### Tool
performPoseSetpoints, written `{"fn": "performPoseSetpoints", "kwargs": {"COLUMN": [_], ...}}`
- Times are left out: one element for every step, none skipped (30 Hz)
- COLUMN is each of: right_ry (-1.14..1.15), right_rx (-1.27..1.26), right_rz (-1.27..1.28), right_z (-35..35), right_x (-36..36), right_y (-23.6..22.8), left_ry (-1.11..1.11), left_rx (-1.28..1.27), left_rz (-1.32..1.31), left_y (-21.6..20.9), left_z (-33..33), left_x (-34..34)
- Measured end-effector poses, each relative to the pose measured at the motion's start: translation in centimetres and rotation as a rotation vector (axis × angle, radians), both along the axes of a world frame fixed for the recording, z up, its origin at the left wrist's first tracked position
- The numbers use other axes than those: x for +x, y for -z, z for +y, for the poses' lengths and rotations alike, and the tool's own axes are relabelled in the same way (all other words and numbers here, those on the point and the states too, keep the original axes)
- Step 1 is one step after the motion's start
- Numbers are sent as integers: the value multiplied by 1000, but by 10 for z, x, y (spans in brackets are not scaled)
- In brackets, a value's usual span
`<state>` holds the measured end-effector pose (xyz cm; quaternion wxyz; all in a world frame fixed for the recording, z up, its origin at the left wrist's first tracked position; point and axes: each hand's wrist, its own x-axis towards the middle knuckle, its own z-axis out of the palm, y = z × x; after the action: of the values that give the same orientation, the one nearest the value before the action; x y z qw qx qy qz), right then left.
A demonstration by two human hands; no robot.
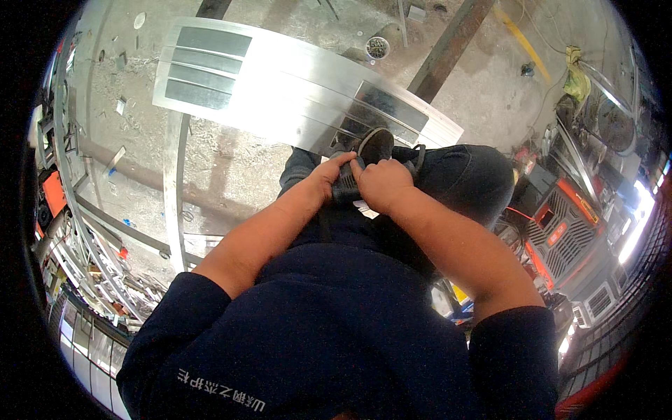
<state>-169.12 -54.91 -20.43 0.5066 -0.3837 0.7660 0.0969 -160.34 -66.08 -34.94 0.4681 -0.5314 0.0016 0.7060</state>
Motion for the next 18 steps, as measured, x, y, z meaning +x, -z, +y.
{"fn": "performPoseSetpoints", "kwargs": {"right_ry": [10, 21, 22, 24, 27, 17, 8, -1, 3, 7, 12, 14, 15, 15, 15, 17, 18, 17], "right_rx": [-3, -6, 0, 5, 11, 10, 10, 10, 14, 17, 21, 16, 10, 5, 12, 19, 26, 27], "right_rz": [0, 0, -4, -8, -12, -4, 1, 5, 5, 7, 8, -1, -7, -14, -14, -18, -21, -14], "right_z": [0, -1, -1, -1, -1, -1, 0, 0, 1, 1, 0, 0, -1, -2, -3, -4, -5, -3], "right_x": [-1, -1, -1, -1, 0, -1, 0, 0, 1, 0, 0, 0, -1, -2, -4, -4, -4, -4], "right_y": [-1, -2, -3, -4, -5, -4, -3, -2, -2, -2, -3, -3, -4, -5, -6, -6, -6, -5], "left_ry": [1, 2, 4, 8, 11, 3, -4, -12, 7, 26, 45, 32, 18, 3, 3, 6, 8, 18], "left_rx": [0, 1, -6, -14, -21, -14, -7, 1, -22, -45, -68, -65, -62, -58, -58, -56, -56, -58], "left_rz": [-2, -5, -2, 1, 5, 9, 9, 10, 17, 26, 35, 30, 27, 24, 19, 12, 4, 15], "left_y": [1, 2, 2, 2, 2, 2, 1, 0, -1, -4, -7, -6, -4, -2, -1, -3, -5, -4], "left_z": [0, 1, 2, 2, 3, 3, 2, 1, 1, 1, 1, 1, 0, 0, 1, 1, 1, 2], "left_x": [0, 0, 0, 1, 1, 1, 0, 0, -1, -4, -5, -4, -3, -3, -2, -3, -4, -4]}}
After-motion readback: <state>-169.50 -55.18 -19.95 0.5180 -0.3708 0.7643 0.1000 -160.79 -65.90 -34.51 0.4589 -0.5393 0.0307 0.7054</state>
